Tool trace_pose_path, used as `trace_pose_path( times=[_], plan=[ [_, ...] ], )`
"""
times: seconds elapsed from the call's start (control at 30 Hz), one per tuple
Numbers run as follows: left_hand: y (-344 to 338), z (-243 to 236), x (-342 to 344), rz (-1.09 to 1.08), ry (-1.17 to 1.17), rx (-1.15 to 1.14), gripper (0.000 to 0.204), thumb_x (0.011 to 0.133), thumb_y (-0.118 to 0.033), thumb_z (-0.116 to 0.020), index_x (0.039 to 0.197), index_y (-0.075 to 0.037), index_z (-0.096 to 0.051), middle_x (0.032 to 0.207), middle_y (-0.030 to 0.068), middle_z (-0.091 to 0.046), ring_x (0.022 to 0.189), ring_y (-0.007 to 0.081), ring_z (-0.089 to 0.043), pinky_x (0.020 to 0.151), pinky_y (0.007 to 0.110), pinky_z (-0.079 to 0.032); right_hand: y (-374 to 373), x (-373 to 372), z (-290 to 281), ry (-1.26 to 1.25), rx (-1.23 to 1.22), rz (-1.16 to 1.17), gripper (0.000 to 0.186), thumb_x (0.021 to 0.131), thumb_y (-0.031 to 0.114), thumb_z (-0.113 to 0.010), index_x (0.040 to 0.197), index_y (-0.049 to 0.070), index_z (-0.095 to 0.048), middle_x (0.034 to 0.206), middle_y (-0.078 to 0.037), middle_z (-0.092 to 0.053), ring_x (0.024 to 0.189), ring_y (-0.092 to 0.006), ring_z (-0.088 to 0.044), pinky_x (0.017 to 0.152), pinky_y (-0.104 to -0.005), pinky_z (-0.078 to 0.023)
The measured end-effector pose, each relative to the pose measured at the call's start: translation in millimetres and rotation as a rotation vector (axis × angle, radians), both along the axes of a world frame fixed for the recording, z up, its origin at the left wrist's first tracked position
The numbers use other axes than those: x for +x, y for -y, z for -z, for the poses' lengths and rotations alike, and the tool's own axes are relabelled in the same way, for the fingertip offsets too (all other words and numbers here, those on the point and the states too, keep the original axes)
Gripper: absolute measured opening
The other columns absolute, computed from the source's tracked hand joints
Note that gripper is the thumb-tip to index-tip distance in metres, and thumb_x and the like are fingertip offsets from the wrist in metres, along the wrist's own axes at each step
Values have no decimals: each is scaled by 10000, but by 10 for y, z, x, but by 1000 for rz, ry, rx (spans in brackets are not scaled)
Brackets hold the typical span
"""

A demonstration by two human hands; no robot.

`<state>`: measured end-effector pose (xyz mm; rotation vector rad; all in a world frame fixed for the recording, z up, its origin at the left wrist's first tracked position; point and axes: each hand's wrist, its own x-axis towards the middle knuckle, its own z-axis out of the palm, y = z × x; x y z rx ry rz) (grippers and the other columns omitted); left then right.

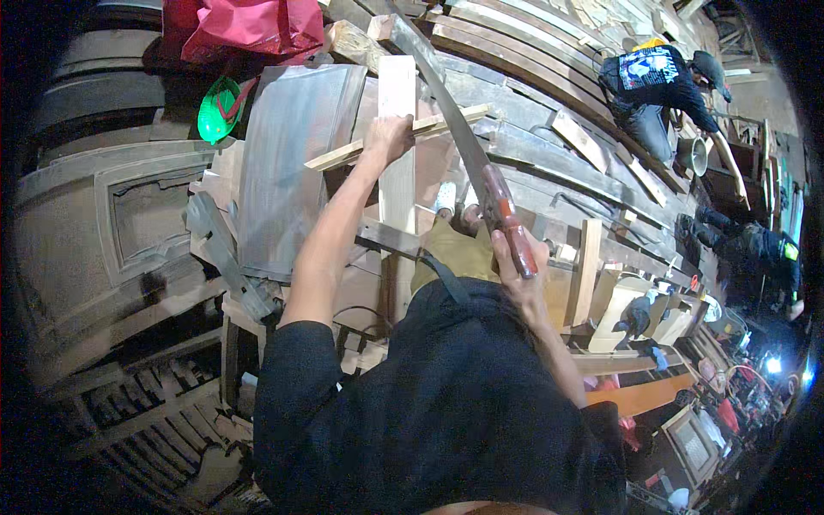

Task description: The person cuts wooden boards using a hand saw while holding the wood in place by hand.

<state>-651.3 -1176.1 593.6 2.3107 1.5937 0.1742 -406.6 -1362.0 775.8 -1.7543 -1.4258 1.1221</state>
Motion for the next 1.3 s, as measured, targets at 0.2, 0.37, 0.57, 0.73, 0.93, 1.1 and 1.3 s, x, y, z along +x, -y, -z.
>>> trace_pose_path(
  times=[0.2, 0.37, 0.57, 0.73, 0.93, 1.1, 1.3],
  plan=[
    [-24, 85, 18, -14, -120, -100, 344, 821, -389, -733, 938, -75, -655, 799, 181, -686, 792, 374, -692, 692, 485, -546, 65, 33, 164, -99, 46, 7, 254, 955, 244, -643, 926, -6, -613, 584, -1, -530, 499, -68, -490, 467, -259, -395],
    [7, -9, 22, -5, -86, -51, 282, 833, -332, -714, 932, -75, -653, 774, 179, -684, 776, 368, -696, 683, 488, -545, 59, 24, 115, -15, 103, -24, 259, 956, 244, -653, 913, -8, -617, 604, 5, -538, 520, -64, -492, 482, -246, -392],
    [22, 110, 2, 24, -67, -20, 201, 807, -212, -681, 952, -76, -662, 763, 202, -688, 742, 372, -704, 647, 487, -552, -48, -52, 75, -20, 37, 16, 196, 941, 206, -651, 979, 15, -665, 601, -49, -549, 521, -124, -514, 520, -290, -422],
    [217, 317, -71, 94, 15, 28, 185, 850, -241, -648, 945, -83, -642, 740, 171, -678, 746, 356, -693, 666, 474, -547, -323, -228, 271, -112, 60, -61, 232, 929, 223, -649, 1008, 7, -667, 609, -140, -559, 521, -166, -534, 519, -355, -443],
    [100, 192, 43, 49, -96, -55, 268, 831, -325, -688, 960, -95, -642, 782, 178, -681, 763, 354, -691, 674, 477, -549, -437, -260, 1022, -289, 0, 76, 255, 988, 233, -594, 863, 13, -565, 590, -7, -498, 466, -74, -486, 420, -275, -378],
    [71, 268, -77, 97, -39, 48, 272, 812, -326, -704, 968, -106, -665, 758, 170, -668, 737, 354, -686, 656, 476, -539, -402, -435, 798, -349, 55, 142, 231, 985, 207, -612, 857, 28, -543, 621, 4, -499, 492, -71, -467, 437, -253, -383],
    [-38, 101, 50, 37, -97, -70, 240, 785, -291, -725, 892, -81, -681, 765, 170, -687, 758, 334, -702, 671, 465, -559, -16, -383, 732, -147, 151, 56, 201, 970, 185, -621, 872, 16, -576, 629, -1, -527, 542, -69, -490, 489, -266, -386]
  ],
)
